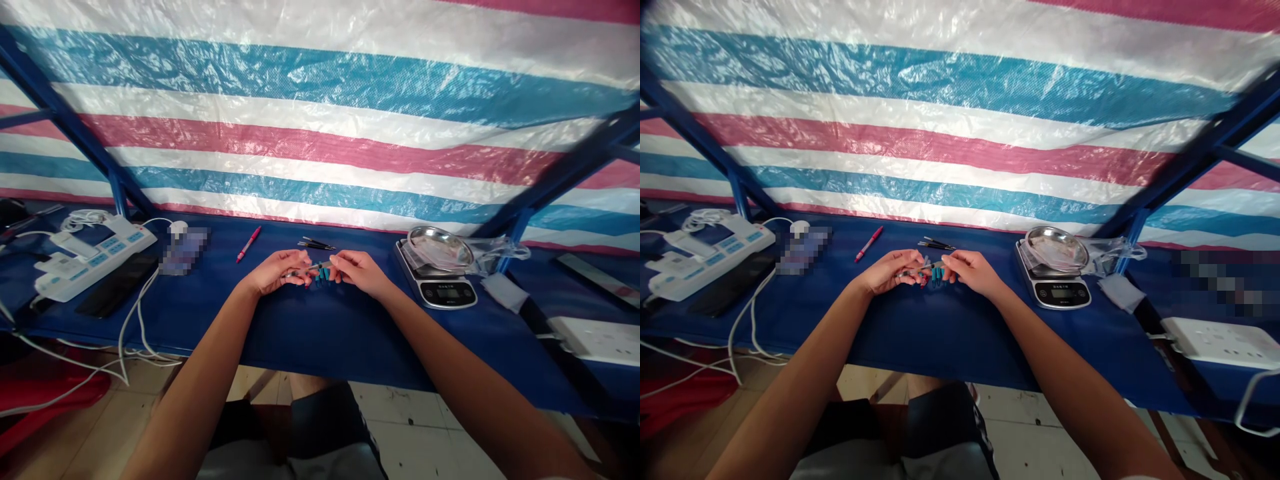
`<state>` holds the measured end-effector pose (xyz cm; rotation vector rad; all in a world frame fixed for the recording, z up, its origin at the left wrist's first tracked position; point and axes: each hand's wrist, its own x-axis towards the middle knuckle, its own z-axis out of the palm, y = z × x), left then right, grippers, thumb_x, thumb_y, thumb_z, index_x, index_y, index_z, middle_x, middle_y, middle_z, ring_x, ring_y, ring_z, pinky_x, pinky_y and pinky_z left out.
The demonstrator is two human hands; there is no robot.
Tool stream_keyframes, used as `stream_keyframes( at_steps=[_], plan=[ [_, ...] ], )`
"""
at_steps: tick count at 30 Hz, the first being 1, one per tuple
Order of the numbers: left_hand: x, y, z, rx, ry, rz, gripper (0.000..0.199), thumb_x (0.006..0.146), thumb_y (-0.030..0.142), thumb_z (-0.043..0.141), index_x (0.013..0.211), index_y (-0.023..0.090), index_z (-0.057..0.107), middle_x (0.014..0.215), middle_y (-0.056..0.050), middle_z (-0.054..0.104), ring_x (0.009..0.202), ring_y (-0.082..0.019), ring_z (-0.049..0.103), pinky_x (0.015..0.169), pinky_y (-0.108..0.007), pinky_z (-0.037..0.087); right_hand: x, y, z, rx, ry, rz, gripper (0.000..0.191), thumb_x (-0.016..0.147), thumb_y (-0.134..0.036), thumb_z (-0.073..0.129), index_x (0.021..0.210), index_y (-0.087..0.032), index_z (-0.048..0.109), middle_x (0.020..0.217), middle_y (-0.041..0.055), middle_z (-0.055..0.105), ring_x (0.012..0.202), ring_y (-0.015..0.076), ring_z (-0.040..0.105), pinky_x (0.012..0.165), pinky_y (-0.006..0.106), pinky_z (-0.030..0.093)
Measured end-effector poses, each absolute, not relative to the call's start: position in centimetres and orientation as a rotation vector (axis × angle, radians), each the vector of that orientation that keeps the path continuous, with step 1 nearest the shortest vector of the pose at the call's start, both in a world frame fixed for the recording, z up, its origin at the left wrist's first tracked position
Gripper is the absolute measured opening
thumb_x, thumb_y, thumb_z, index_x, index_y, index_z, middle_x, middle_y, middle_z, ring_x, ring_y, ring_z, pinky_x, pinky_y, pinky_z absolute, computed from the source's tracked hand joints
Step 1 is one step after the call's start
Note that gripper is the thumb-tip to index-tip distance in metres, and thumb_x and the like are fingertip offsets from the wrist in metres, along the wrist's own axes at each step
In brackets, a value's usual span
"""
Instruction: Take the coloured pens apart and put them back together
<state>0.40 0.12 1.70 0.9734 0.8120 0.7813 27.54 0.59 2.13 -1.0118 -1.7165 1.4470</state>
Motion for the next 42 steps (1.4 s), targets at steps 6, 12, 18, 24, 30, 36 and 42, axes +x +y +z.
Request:
stream_keyframes(
  at_steps=[6, 12, 18, 24, 30, 36, 42],
  plan=[
    [-0.3, 1.7, 1.1, 0.705, 0.864, 1.164, 0.040, 0.094, 0.055, 0.079, 0.096, 0.016, 0.068, 0.097, -0.011, 0.080, 0.081, -0.016, 0.077, 0.072, -0.022, 0.063, 28.0, 2.0, 1.4, -1.010, -1.345, 1.284, 0.056, 0.089, -0.076, 0.075, 0.083, -0.021, 0.069, 0.081, 0.0077, 0.073, 0.066, 0.0163, 0.060, 0.048, 0.028, 0.040],
    [-0.1, 1.9, 0.4, 0.797, 0.834, 1.391, 0.055, 0.081, 0.028, 0.090, 0.063, 0.022, 0.038, 0.056, 0.007, 0.039, 0.053, -0.009, 0.052, 0.048, -0.020, 0.042, 28.3, 2.5, 1.0, -0.989, -1.230, 1.236, 0.054, 0.087, -0.073, 0.080, 0.079, -0.021, 0.068, 0.082, 0.0071, 0.073, 0.067, 0.0150, 0.060, 0.047, 0.026, 0.040],
    [-0.1, 2.1, 0.3, 0.811, 0.764, 1.623, 0.033, 0.070, 0.015, 0.089, 0.074, 0.020, 0.057, 0.077, 0.004, 0.061, 0.079, -0.012, 0.067, 0.076, -0.024, 0.056, 28.1, 2.2, 1.2, -0.979, -1.229, 1.236, 0.050, 0.088, -0.069, 0.081, 0.078, -0.021, 0.070, 0.080, 0.0061, 0.074, 0.065, 0.0146, 0.060, 0.048, 0.026, 0.040],
    [0.1, 2.0, 0.3, 0.806, 0.806, 1.422, 0.031, 0.085, 0.033, 0.085, 0.112, 0.020, 0.077, 0.126, -0.009, 0.076, 0.119, -0.024, 0.072, 0.101, -0.036, 0.057, 27.9, 2.1, 1.2, -0.967, -1.222, 1.258, 0.049, 0.089, -0.066, 0.082, 0.077, -0.020, 0.069, 0.078, 0.0064, 0.073, 0.065, 0.0153, 0.060, 0.048, 0.026, 0.040],
    [0.4, 1.0, 0.6, 0.958, 0.772, 1.195, 0.043, 0.094, 0.044, 0.081, 0.127, 0.018, 0.077, 0.132, -0.015, 0.078, 0.124, -0.029, 0.072, 0.103, -0.038, 0.057, 27.9, 2.1, 1.1, -0.967, -1.239, 1.266, 0.050, 0.090, -0.067, 0.080, 0.076, -0.020, 0.069, 0.077, 0.0061, 0.073, 0.064, 0.0154, 0.060, 0.049, 0.027, 0.042],
    [1.2, -0.2, 1.3, 1.090, 0.719, 0.883, 0.049, 0.090, 0.040, 0.087, 0.132, 0.017, 0.077, 0.127, -0.016, 0.079, 0.109, -0.028, 0.078, 0.099, -0.039, 0.059, 27.2, 1.4, 1.0, -0.969, -1.340, 1.352, 0.051, 0.091, -0.069, 0.077, 0.076, -0.021, 0.069, 0.074, 0.0054, 0.074, 0.059, 0.0148, 0.059, 0.050, 0.029, 0.042],
    [1.4, 0.0, 0.9, 1.187, 0.719, 0.919, 0.048, 0.085, 0.033, 0.092, 0.128, 0.020, 0.077, 0.117, -0.011, 0.082, 0.095, -0.021, 0.078, 0.093, -0.036, 0.059, 26.8, 1.1, 0.9, -0.932, -1.378, 1.392, 0.045, 0.090, -0.066, 0.080, 0.089, -0.021, 0.073, 0.080, 0.0055, 0.076, 0.064, 0.0164, 0.063, 0.052, 0.029, 0.043]
  ],
)
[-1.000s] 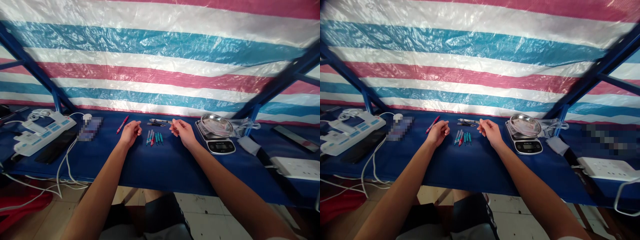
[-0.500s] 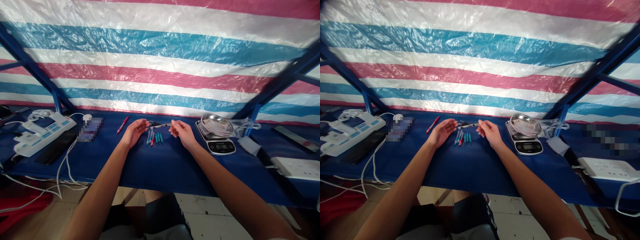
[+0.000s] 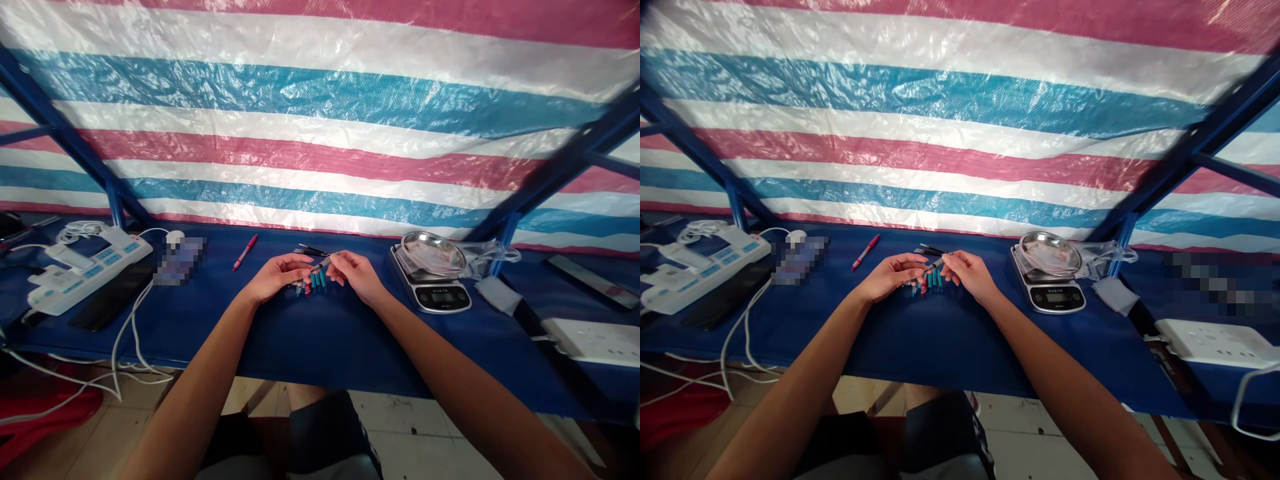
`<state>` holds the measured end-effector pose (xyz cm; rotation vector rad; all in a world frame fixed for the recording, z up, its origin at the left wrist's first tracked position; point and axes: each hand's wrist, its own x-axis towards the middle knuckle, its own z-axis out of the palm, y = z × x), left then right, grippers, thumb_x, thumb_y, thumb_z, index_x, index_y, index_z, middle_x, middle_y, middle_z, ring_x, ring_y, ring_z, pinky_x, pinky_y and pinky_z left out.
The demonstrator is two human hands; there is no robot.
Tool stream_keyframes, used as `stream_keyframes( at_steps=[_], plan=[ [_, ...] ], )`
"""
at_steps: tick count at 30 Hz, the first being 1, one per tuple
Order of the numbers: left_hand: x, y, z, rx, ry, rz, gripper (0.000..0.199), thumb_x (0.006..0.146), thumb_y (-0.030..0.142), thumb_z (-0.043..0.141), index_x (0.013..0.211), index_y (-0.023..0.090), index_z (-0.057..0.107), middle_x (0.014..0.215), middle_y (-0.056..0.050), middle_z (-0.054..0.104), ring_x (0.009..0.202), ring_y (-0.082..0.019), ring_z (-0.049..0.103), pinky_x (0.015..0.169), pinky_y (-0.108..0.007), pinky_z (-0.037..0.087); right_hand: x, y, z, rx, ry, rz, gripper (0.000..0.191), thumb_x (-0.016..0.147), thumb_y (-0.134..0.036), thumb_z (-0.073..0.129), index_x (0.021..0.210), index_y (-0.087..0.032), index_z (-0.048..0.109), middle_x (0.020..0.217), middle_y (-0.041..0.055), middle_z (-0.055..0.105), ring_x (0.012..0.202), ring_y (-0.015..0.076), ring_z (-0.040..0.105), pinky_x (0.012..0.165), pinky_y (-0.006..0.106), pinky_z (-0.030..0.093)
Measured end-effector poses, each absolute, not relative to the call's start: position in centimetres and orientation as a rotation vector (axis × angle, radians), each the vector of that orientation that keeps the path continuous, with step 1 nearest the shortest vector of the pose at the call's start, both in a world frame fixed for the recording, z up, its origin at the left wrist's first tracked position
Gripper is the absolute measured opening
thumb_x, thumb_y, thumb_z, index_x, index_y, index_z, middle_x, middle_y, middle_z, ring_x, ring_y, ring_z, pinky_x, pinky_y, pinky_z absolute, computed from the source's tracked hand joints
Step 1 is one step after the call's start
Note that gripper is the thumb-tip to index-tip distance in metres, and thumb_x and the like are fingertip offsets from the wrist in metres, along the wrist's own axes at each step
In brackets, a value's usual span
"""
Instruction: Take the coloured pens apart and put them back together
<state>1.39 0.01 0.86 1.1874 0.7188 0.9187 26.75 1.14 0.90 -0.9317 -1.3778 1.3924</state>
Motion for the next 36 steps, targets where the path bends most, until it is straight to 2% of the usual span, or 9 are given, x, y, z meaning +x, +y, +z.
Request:
stream_keyframes(
  at_steps=[4, 9, 13, 18, 22, 27, 32, 34, 36],
  plan=[
    [0.8, 1.0, 0.5, 1.151, 0.827, 1.197, 0.042, 0.085, 0.038, 0.091, 0.120, 0.019, 0.079, 0.121, -0.013, 0.080, 0.096, -0.023, 0.078, 0.088, -0.036, 0.060, 26.9, 1.5, 0.7, -0.916, -1.372, 1.424, 0.046, 0.089, -0.065, 0.080, 0.101, -0.021, 0.077, 0.081, 0.0055, 0.074, 0.066, 0.0171, 0.063, 0.052, 0.028, 0.044],
    [-2.1, 2.0, 0.5, 1.286, 1.365, 1.725, 0.033, 0.087, 0.040, 0.085, 0.112, 0.019, 0.080, 0.109, -0.011, 0.081, 0.099, -0.025, 0.077, 0.098, -0.041, 0.058, 26.9, 1.7, 0.5, -0.944, -1.389, 1.445, 0.043, 0.091, -0.062, 0.080, 0.103, -0.021, 0.076, 0.082, 0.0055, 0.074, 0.066, 0.0167, 0.064, 0.054, 0.029, 0.045],
    [-5.4, 1.8, 0.4, 1.498, 1.886, 1.686, 0.024, 0.094, 0.036, 0.075, 0.111, 0.021, 0.082, 0.104, -0.009, 0.082, 0.098, -0.028, 0.076, 0.101, -0.046, 0.057, 26.8, 1.5, 0.6, -0.952, -1.407, 1.441, 0.045, 0.089, -0.062, 0.080, 0.104, -0.021, 0.074, 0.081, 0.0050, 0.074, 0.066, 0.0172, 0.064, 0.054, 0.029, 0.046],
    [-8.5, 1.6, -0.2, 1.504, 2.177, 1.592, 0.021, 0.094, 0.025, 0.068, 0.108, 0.019, 0.082, 0.099, -0.012, 0.080, 0.094, -0.032, 0.076, 0.100, -0.053, 0.057, 26.8, 1.3, 0.9, -0.956, -1.433, 1.428, 0.045, 0.089, -0.062, 0.079, 0.106, -0.021, 0.074, 0.083, 0.0054, 0.075, 0.067, 0.0169, 0.064, 0.055, 0.029, 0.047],
    [-9.4, 1.7, -1.1, 1.499, 2.187, 1.474, 0.020, 0.090, 0.021, 0.068, 0.105, 0.018, 0.081, 0.100, -0.014, 0.081, 0.097, -0.035, 0.075, 0.103, -0.058, 0.054, 26.9, 1.3, 0.8, -0.943, -1.431, 1.437, 0.045, 0.089, -0.061, 0.079, 0.108, -0.021, 0.074, 0.083, 0.0050, 0.074, 0.067, 0.0168, 0.065, 0.054, 0.029, 0.046],
    [-9.0, 1.7, -1.0, 1.464, 2.118, 1.465, 0.023, 0.090, 0.021, 0.068, 0.109, 0.021, 0.081, 0.101, -0.014, 0.080, 0.100, -0.036, 0.075, 0.108, -0.058, 0.051, 26.9, 1.4, 0.7, -0.938, -1.440, 1.446, 0.044, 0.090, -0.061, 0.078, 0.109, -0.021, 0.075, 0.083, 0.0048, 0.074, 0.068, 0.0169, 0.065, 0.055, 0.029, 0.046],
    [-6.9, 1.6, 0.0, 1.742, 2.006, 1.587, 0.024, 0.098, 0.027, 0.064, 0.116, 0.020, 0.078, 0.121, -0.016, 0.077, 0.126, -0.038, 0.066, 0.117, -0.055, 0.045, 26.9, 1.5, 0.2, -0.942, -1.502, 1.404, 0.043, 0.094, -0.061, 0.074, 0.110, -0.021, 0.073, 0.086, 0.0055, 0.074, 0.069, 0.0185, 0.065, 0.056, 0.030, 0.047],
    [-5.2, 1.6, 0.2, 1.931, 1.878, 1.602, 0.022, 0.099, 0.031, 0.065, 0.115, 0.021, 0.077, 0.122, -0.014, 0.077, 0.137, -0.037, 0.059, 0.123, -0.054, 0.040, 27.0, 1.7, -0.1, -0.991, -1.572, 1.266, 0.040, 0.098, -0.060, 0.069, 0.111, -0.022, 0.072, 0.091, 0.0068, 0.074, 0.071, 0.0199, 0.066, 0.057, 0.031, 0.049],
    [-3.3, 1.5, 0.0, 2.068, 1.690, 1.514, 0.021, 0.100, 0.034, 0.067, 0.115, 0.024, 0.077, 0.122, -0.011, 0.077, 0.138, -0.035, 0.058, 0.125, -0.053, 0.038, 27.3, 2.1, -0.5, -1.060, -1.701, 0.985, 0.035, 0.102, -0.057, 0.064, 0.108, -0.023, 0.072, 0.099, 0.0088, 0.073, 0.079, 0.0221, 0.067, 0.065, 0.035, 0.054]
  ],
)
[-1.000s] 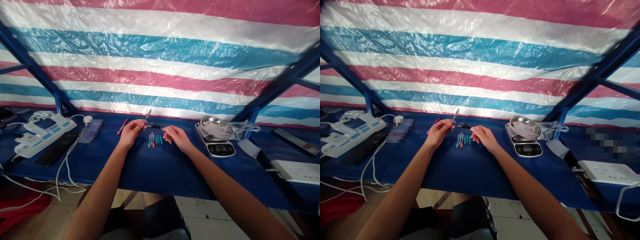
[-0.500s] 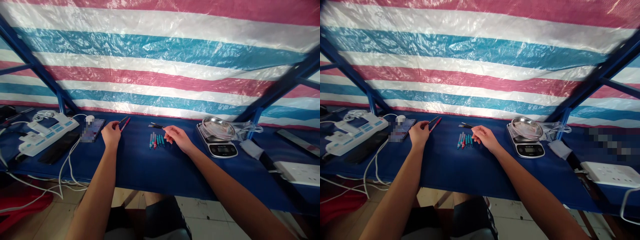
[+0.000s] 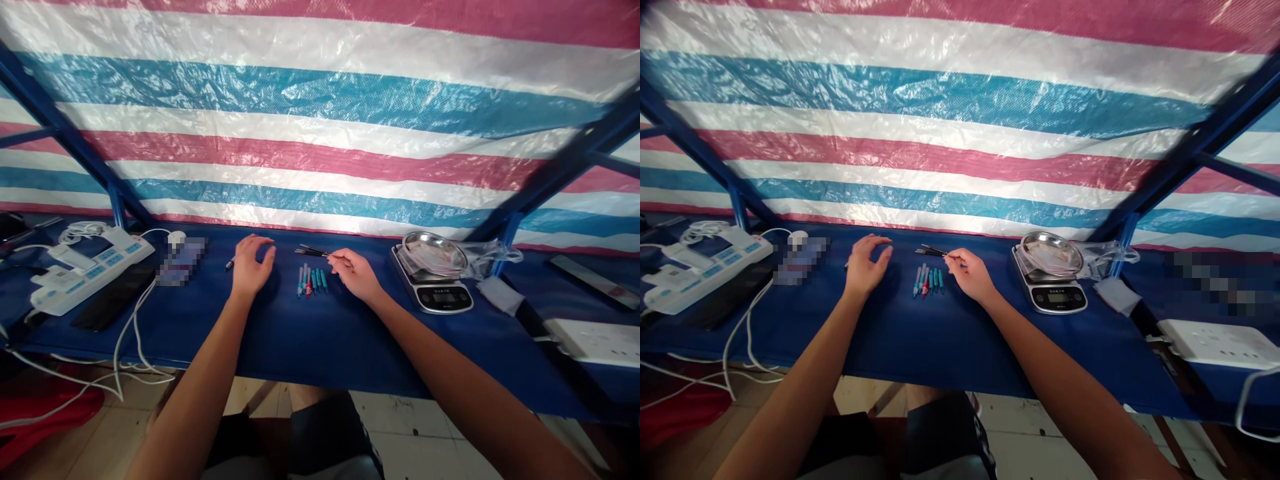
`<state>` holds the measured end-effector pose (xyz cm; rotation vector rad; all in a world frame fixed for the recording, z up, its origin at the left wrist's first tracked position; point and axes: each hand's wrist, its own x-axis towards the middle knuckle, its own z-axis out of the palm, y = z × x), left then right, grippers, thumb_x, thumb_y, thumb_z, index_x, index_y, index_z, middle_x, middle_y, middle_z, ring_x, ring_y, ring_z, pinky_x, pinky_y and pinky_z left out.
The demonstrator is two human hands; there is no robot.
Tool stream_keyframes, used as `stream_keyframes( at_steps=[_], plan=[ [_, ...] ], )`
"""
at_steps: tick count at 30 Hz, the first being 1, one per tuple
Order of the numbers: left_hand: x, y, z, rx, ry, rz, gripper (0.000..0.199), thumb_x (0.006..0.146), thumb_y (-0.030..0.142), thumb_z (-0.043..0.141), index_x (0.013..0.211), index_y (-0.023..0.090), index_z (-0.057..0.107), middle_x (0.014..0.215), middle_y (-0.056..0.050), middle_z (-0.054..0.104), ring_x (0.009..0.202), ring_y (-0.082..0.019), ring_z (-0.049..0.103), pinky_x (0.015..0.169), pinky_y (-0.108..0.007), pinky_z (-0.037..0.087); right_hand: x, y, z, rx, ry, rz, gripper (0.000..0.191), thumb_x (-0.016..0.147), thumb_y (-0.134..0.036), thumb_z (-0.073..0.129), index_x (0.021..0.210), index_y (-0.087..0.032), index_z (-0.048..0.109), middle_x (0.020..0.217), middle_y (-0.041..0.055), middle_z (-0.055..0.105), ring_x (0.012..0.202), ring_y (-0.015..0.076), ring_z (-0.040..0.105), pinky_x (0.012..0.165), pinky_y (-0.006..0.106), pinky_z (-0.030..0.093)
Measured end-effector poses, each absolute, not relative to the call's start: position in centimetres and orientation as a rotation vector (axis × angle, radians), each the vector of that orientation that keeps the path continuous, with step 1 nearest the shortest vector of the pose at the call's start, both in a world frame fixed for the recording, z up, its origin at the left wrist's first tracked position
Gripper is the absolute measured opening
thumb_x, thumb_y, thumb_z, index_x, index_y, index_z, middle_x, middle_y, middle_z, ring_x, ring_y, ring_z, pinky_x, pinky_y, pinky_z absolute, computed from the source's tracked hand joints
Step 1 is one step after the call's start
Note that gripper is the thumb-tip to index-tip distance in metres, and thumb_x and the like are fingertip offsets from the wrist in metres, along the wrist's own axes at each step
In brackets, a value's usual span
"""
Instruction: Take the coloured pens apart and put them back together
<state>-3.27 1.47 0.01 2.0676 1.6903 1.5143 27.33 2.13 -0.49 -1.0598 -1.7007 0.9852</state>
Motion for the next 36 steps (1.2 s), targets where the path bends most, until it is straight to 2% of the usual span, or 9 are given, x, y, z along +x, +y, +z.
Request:
stream_keyframes(
  at_steps=[2, 4, 7, 11, 15, 23, 26, 30, 36],
  plan=[
    [-1.5, 1.2, -0.3, 2.178, 1.492, 1.342, 0.023, 0.100, 0.037, 0.069, 0.117, 0.025, 0.076, 0.124, -0.010, 0.076, 0.138, -0.034, 0.058, 0.125, -0.053, 0.039, 27.8, 2.7, -0.8, -1.087, -1.863, 0.652, 0.031, 0.107, -0.050, 0.058, 0.106, -0.023, 0.074, 0.109, 0.0113, 0.072, 0.095, 0.0264, 0.068, 0.083, 0.042, 0.058],
    [-0.4, 0.9, -0.6, 2.240, 1.390, 1.186, 0.031, 0.098, 0.040, 0.071, 0.124, 0.024, 0.075, 0.128, -0.012, 0.072, 0.137, -0.036, 0.056, 0.122, -0.053, 0.041, 28.1, 3.2, -1.0, -1.081, -1.989, 0.419, 0.030, 0.109, -0.042, 0.053, 0.113, -0.024, 0.076, 0.119, 0.0135, 0.069, 0.114, 0.0313, 0.065, 0.102, 0.049, 0.056],
    [0.2, 0.4, -0.5, 2.239, 1.359, 1.054, 0.038, 0.098, 0.042, 0.071, 0.131, 0.024, 0.073, 0.128, -0.013, 0.070, 0.131, -0.037, 0.057, 0.117, -0.055, 0.045, 28.3, 3.7, -1.4, -1.142, -2.100, 0.261, 0.033, 0.109, -0.037, 0.051, 0.127, -0.025, 0.075, 0.134, 0.0154, 0.064, 0.130, 0.0362, 0.058, 0.116, 0.058, 0.048],
    [0.0, 0.0, 0.2, 2.233, 1.313, 1.006, 0.038, 0.096, 0.041, 0.072, 0.130, 0.023, 0.073, 0.127, -0.013, 0.070, 0.127, -0.037, 0.059, 0.116, -0.056, 0.045, 28.0, 3.7, -1.7, -1.218, -2.216, 0.199, 0.038, 0.108, -0.034, 0.051, 0.137, -0.025, 0.074, 0.149, 0.0159, 0.059, 0.141, 0.0404, 0.050, 0.117, 0.063, 0.046],
    [-0.1, 0.1, 0.2, 2.229, 1.290, 0.975, 0.042, 0.091, 0.032, 0.074, 0.132, 0.025, 0.072, 0.128, -0.013, 0.070, 0.127, -0.037, 0.061, 0.117, -0.056, 0.045, 27.9, 3.6, -1.8, -1.216, -2.262, 0.197, 0.039, 0.108, -0.033, 0.049, 0.139, -0.028, 0.073, 0.155, 0.0152, 0.055, 0.145, 0.0415, 0.047, 0.117, 0.066, 0.046],
    [-0.2, 0.7, -0.8, 2.119, 1.335, 1.089, 0.036, 0.095, 0.026, 0.066, 0.131, 0.023, 0.072, 0.126, -0.012, 0.069, 0.121, -0.031, 0.068, 0.114, -0.049, 0.051, 28.1, 3.6, -1.8, -1.188, -2.215, 0.237, 0.028, 0.107, -0.033, 0.055, 0.122, -0.025, 0.076, 0.147, 0.0154, 0.059, 0.141, 0.0386, 0.051, 0.117, 0.063, 0.047],
    [-0.2, 0.7, -0.8, 2.106, 1.353, 1.105, 0.034, 0.099, 0.030, 0.064, 0.131, 0.023, 0.072, 0.126, -0.012, 0.069, 0.120, -0.031, 0.068, 0.111, -0.049, 0.052, 28.1, 3.6, -1.8, -1.174, -2.211, 0.239, 0.028, 0.107, -0.032, 0.055, 0.123, -0.026, 0.077, 0.147, 0.0151, 0.059, 0.141, 0.0385, 0.051, 0.117, 0.063, 0.047],
    [0.0, 0.4, -0.5, 2.165, 1.330, 1.048, 0.043, 0.091, 0.043, 0.079, 0.130, 0.025, 0.073, 0.125, -0.013, 0.069, 0.120, -0.034, 0.067, 0.111, -0.051, 0.051, 28.0, 3.7, -1.9, -1.159, -2.217, 0.230, 0.030, 0.107, -0.033, 0.055, 0.126, -0.026, 0.078, 0.148, 0.0142, 0.059, 0.141, 0.0379, 0.051, 0.119, 0.062, 0.047],
    [-0.5, 0.9, -0.9, 2.101, 1.418, 1.085, 0.036, 0.094, 0.038, 0.073, 0.127, 0.023, 0.072, 0.116, -0.011, 0.068, 0.110, -0.031, 0.070, 0.104, -0.048, 0.055, 28.1, 3.7, -2.1, -1.149, -2.206, 0.223, 0.033, 0.107, -0.036, 0.056, 0.126, -0.025, 0.081, 0.144, 0.0156, 0.061, 0.139, 0.0382, 0.052, 0.119, 0.061, 0.048]
  ],
)
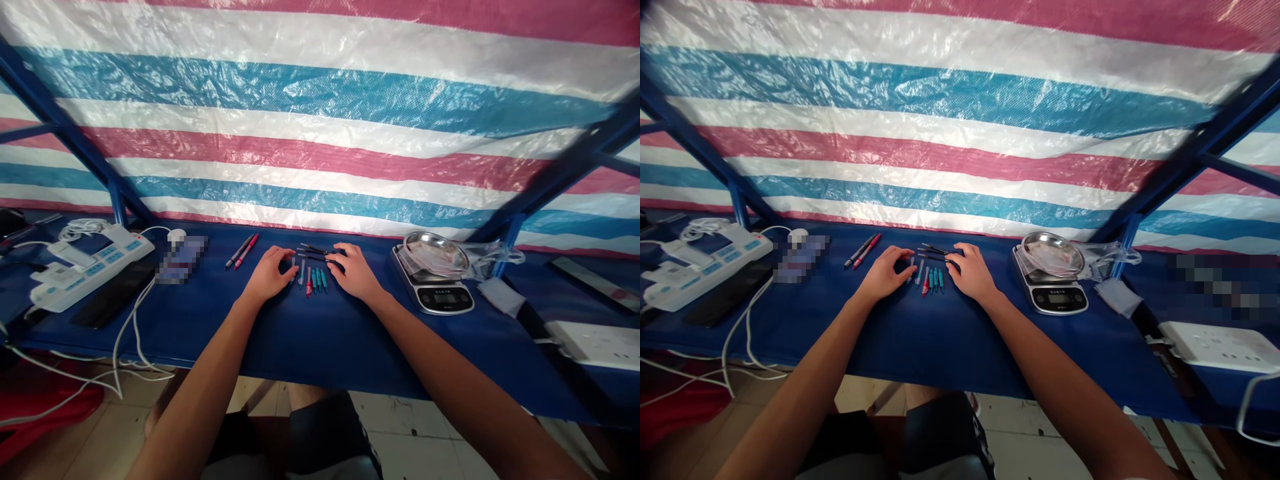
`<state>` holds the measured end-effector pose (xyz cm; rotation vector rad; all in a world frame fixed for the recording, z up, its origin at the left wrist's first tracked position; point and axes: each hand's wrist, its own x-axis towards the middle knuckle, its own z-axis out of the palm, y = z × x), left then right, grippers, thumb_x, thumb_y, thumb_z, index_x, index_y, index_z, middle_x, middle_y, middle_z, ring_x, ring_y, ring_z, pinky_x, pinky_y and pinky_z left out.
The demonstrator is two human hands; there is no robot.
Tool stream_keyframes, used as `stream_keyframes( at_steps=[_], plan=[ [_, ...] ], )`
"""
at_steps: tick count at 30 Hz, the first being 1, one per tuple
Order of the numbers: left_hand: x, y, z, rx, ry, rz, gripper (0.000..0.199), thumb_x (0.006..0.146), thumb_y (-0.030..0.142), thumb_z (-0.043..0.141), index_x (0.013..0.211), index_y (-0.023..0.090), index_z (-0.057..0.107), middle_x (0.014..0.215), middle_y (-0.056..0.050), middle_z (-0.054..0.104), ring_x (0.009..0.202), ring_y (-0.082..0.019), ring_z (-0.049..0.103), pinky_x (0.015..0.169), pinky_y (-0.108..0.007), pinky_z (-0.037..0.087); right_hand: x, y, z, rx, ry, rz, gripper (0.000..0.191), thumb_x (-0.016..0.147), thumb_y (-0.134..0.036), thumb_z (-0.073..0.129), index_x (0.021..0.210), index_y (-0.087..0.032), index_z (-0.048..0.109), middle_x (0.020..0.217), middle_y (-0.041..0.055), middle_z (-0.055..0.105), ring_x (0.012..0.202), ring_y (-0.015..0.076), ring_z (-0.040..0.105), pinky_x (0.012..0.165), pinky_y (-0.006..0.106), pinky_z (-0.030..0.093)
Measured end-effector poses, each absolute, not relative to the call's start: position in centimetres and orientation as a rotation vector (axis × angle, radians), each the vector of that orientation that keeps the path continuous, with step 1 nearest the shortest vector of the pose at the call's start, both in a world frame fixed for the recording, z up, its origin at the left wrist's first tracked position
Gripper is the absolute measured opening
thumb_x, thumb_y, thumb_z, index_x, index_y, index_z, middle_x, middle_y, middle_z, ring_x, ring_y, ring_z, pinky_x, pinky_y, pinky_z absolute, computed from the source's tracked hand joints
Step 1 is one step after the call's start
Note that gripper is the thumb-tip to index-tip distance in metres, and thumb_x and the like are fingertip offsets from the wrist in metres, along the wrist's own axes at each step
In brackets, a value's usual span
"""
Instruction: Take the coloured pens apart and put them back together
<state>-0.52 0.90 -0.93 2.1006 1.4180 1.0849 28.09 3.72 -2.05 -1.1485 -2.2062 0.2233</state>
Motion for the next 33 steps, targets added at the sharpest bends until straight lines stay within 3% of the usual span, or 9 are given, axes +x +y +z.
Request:
stream_keyframes(
  at_steps=[9, 25, 33],
  plan=[
    [-1.4, 1.4, -1.4, 2.007, 1.502, 1.193, 0.026, 0.095, 0.032, 0.071, 0.119, 0.023, 0.075, 0.116, -0.010, 0.071, 0.096, -0.026, 0.074, 0.091, -0.042, 0.058, 28.0, 3.7, -2.0, -1.135, -2.214, 0.228, 0.034, 0.108, -0.035, 0.055, 0.125, -0.026, 0.083, 0.140, 0.0150, 0.064, 0.135, 0.0379, 0.055, 0.117, 0.061, 0.051],
    [-1.1, 1.9, -1.8, 2.048, 1.455, 1.225, 0.023, 0.095, 0.019, 0.067, 0.115, 0.023, 0.077, 0.114, -0.009, 0.079, 0.104, -0.026, 0.078, 0.099, -0.043, 0.062, 28.1, 4.4, -2.4, -1.118, -2.219, 0.245, 0.030, 0.109, -0.028, 0.055, 0.117, -0.027, 0.084, 0.132, 0.0126, 0.069, 0.123, 0.0350, 0.062, 0.109, 0.058, 0.054],
    [-0.5, 1.7, -1.4, 2.135, 1.311, 1.154, 0.022, 0.099, 0.023, 0.064, 0.116, 0.023, 0.077, 0.115, -0.009, 0.078, 0.105, -0.026, 0.076, 0.095, -0.041, 0.061, 28.0, 4.4, -2.2, -1.087, -2.229, 0.284, 0.027, 0.108, -0.027, 0.058, 0.117, -0.028, 0.084, 0.126, 0.0120, 0.070, 0.120, 0.0335, 0.062, 0.110, 0.055, 0.053]
  ],
)
